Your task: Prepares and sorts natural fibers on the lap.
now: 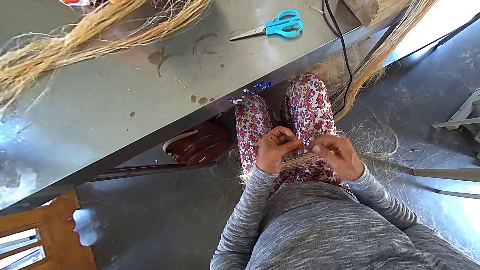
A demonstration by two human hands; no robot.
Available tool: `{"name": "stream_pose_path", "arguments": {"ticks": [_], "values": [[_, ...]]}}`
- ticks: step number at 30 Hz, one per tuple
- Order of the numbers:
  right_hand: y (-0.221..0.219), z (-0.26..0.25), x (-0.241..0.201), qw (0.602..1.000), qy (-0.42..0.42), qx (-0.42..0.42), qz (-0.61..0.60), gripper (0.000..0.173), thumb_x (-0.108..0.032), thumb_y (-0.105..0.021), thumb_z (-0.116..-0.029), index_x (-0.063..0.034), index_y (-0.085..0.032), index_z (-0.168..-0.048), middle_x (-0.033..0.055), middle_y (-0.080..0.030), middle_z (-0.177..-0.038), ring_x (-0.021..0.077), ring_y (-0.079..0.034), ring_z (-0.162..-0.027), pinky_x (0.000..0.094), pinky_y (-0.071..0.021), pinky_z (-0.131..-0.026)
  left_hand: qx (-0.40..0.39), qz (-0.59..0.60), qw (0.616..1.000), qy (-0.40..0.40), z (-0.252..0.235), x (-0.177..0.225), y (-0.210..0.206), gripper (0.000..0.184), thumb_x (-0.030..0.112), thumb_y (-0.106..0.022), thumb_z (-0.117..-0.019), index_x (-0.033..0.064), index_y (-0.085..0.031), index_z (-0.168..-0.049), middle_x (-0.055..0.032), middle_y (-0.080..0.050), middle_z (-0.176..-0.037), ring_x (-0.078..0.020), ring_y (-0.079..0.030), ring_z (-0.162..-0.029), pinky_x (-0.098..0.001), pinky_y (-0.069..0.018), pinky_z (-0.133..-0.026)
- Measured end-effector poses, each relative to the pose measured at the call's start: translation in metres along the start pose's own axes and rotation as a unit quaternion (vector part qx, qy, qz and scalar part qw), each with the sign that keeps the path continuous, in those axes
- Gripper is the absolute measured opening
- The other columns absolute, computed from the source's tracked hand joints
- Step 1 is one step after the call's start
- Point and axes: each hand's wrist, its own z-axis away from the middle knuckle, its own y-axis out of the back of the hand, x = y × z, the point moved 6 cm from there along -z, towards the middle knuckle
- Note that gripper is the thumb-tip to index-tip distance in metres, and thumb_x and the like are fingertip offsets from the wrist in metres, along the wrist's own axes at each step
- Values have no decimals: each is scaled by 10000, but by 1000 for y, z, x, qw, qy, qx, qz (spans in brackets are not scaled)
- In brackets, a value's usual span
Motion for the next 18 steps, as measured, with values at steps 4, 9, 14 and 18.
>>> {"name": "stream_pose_path", "arguments": {"ticks": [4, 9, 14, 18], "values": [[8, -9, 12, 985, -80, 44, -149, 187, -137, -567, -999, -46, -728, -1033, -21, -739, -931, 45, -691, -798, 244, -599, -720, -51, 4, 998, 31, 3, -5, -8, 280, -140, -649, -818, 106, -644, -952, -40, -744, -782, -121, -726, -680, -272, -622, -679], [-2, -15, 14, 972, -86, 31, -215, 102, 2, -678, -899, -61, -735, -956, -33, -724, -850, 27, -669, -708, 206, -589, -664, -48, 16, 996, 67, 4, -9, -13, 270, -153, -639, -814, 85, -640, -941, -43, -739, -772, -113, -721, -672, -263, -619, -670], [-5, -17, 21, 954, -60, 40, -290, 131, 9, -698, -873, -112, -741, -899, -39, -717, -889, 33, -673, -765, 213, -593, -701, -34, 47, 997, 46, 2, -12, -12, 275, -141, -609, -850, 103, -650, -970, -24, -733, -790, -110, -721, -697, -274, -622, -699], [-13, -16, 26, 903, -80, 33, -420, 128, -84, -683, -900, -163, -780, -874, -28, -727, -941, 61, -677, -847, 237, -577, -733, -25, 47, 998, 25, 3, -12, -20, 286, -142, -613, -843, 79, -652, -1019, -25, -724, -795, -111, -712, -693, -274, -620, -695]]}}
